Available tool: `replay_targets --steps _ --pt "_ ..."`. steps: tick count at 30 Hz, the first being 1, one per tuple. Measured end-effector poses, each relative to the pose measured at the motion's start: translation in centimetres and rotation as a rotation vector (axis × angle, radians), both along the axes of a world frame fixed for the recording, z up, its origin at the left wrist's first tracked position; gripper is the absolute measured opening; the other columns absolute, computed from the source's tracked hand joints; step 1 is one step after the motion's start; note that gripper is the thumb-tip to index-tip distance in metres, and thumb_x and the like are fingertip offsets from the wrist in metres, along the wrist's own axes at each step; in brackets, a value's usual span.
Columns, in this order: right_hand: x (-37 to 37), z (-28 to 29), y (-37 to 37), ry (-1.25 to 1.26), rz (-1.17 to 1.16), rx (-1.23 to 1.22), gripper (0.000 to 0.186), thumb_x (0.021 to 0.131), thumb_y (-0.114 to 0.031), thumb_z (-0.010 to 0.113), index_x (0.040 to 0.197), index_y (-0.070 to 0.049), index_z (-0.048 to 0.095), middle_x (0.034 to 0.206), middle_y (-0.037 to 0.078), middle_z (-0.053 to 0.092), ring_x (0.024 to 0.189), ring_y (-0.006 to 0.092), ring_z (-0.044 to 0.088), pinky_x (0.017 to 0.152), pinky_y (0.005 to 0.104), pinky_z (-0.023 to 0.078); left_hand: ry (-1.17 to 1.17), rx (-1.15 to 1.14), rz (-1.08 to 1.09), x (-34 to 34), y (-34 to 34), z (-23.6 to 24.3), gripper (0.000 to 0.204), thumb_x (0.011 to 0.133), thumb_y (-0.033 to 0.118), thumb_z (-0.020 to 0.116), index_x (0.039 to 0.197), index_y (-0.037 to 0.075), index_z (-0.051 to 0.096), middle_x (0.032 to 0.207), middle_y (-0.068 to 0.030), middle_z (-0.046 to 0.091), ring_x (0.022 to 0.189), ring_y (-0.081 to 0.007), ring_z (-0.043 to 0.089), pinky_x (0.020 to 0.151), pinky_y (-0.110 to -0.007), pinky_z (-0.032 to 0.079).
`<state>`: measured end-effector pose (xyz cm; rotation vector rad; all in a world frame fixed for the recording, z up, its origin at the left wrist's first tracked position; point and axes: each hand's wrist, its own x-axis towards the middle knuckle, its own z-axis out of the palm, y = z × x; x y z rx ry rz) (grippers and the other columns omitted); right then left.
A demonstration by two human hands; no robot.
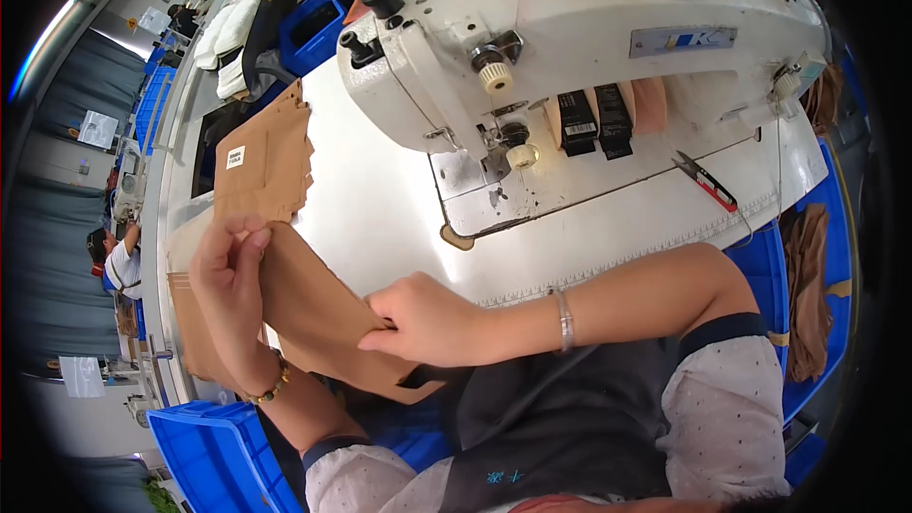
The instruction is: Sewing a fabric or leather component using an industrial sewing machine.
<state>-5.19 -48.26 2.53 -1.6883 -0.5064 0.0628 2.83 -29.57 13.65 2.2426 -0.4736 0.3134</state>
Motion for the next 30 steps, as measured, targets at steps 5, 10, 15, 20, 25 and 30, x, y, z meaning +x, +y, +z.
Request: replay_targets --steps 5,10,15,20,25,30 --pt "-1.1 -1.0 0.0 0.13 -0.187 0.014 0.034 0.082 -0.024 0.081 0.08 0.007 0.065 0.072 0.024 0.066 0.068 0.0373 0.068 0.064 0.0436 0.052 -0.194 0.476 -0.334 3.1 -7.6 -3.1 0.005 0.085 0.006 0.07 0.089 0.004 0.072 0.09 -0.0144 0.072 0.087 -0.0357 0.067 0.077 -0.042 0.052" --pt "-2.5 0.1 -8.3 0.329 0.044 -0.236 0.033 0.086 -0.028 0.078 0.086 0.003 0.066 0.072 0.017 0.067 0.068 0.0285 0.07 0.06 0.0358 0.053 0.331 0.199 -0.537 4.3 -11.5 -11.2 0.007 0.092 0.007 0.07 0.095 0.001 0.07 0.081 -0.0119 0.069 0.072 -0.0233 0.061 0.071 -0.033 0.051" --pt "-0.5 -3.2 -14.6 -0.594 -0.197 -0.718 0.018 0.091 -0.024 0.068 0.088 -0.006 0.065 0.081 0.006 0.066 0.072 0.0197 0.066 0.058 0.0357 0.051 0.534 0.151 -0.588 5.0 -12.2 -10.6 0.01 0.095 0.008 0.069 0.097 -0.002 0.07 0.077 -0.0059 0.066 0.072 -0.0116 0.056 0.07 -0.028 0.049" --pt "2.9 -2.9 -14.7 -1.294 -0.423 -0.928 0.012 0.074 -0.017 0.067 0.083 -0.011 0.062 0.087 -0.002 0.059 0.064 0.0134 0.055 0.054 0.0256 0.044 0.594 0.093 -0.606 5.4 -12.4 -10.8 0.01 0.095 0.009 0.07 0.096 -0.001 0.071 0.071 -0.0039 0.06 0.07 -0.0085 0.051 0.067 -0.027 0.047" --pt "3.5 -4.5 -13.9 -1.268 -0.329 -0.913 0.009 0.073 -0.012 0.067 0.08 -0.008 0.062 0.078 0.0 0.055 0.065 0.0134 0.057 0.052 0.0264 0.045 0.346 0.116 -0.518 5.4 -12.6 -12.5 0.007 0.091 0.01 0.071 0.091 0.003 0.073 0.063 -0.009 0.059 0.059 -0.0163 0.053 0.061 -0.031 0.047" --pt "3.4 -4.7 -14.0 -1.015 -0.27 -0.807 0.009 0.074 -0.011 0.067 0.078 -0.007 0.059 0.075 0.004 0.056 0.062 0.0162 0.063 0.05 0.0299 0.05 0.189 0.319 -0.411 3.7 -13.6 -12.0 0.011 0.086 0.007 0.074 0.091 -0.002 0.069 0.082 -0.0129 0.07 0.071 -0.0229 0.066 0.067 -0.034 0.051"
